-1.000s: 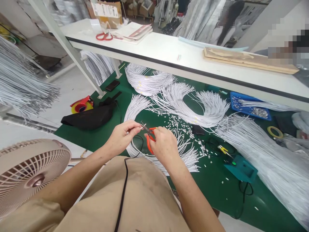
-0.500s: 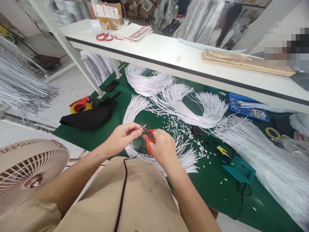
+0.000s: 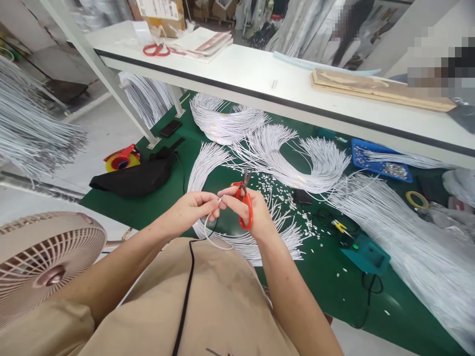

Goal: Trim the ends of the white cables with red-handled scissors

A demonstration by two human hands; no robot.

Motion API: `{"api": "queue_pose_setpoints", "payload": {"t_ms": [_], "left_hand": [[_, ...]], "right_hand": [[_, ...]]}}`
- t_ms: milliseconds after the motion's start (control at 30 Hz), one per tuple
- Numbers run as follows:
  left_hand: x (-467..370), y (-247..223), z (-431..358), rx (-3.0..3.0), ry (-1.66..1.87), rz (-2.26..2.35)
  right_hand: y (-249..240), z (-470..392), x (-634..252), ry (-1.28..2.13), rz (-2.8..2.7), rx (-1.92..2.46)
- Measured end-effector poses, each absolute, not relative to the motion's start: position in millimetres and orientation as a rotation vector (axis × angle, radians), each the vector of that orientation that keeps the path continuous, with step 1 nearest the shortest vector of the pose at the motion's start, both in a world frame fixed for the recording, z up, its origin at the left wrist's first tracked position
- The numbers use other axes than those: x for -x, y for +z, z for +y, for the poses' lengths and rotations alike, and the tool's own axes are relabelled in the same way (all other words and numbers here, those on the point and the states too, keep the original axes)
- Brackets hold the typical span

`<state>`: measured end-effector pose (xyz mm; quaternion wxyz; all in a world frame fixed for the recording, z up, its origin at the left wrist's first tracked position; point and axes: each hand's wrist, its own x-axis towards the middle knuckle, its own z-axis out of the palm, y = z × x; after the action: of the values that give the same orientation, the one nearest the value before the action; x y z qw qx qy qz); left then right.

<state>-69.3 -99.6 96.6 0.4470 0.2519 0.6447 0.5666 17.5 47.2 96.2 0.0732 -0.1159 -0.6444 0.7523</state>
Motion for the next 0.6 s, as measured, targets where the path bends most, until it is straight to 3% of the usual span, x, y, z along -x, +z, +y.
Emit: {"api": "queue_pose_setpoints", "payload": {"t_ms": [267,367,467,600], "left_hand": [[69.0,92.0,-96.5,-0.557,1.471,1.602],[67.1,90.5,-95.6,-0.624,1.487,1.897],[65.9,87.6,-95.3,-0.720,1.473,2.289],[68.2,84.3,-96.2,-0.651,1.432,2.352]], "right_hand": [[83.7,37.7,-19.5,2.063,-1.910,0.445],[85.6,28.0,-22.5,1.905,-1.943,0.493],[88.7,23.5,-23.9,1.960,-1.902,0.480],[84.9,29.8,-17.9,1.948,-1.673,0.652]]}}
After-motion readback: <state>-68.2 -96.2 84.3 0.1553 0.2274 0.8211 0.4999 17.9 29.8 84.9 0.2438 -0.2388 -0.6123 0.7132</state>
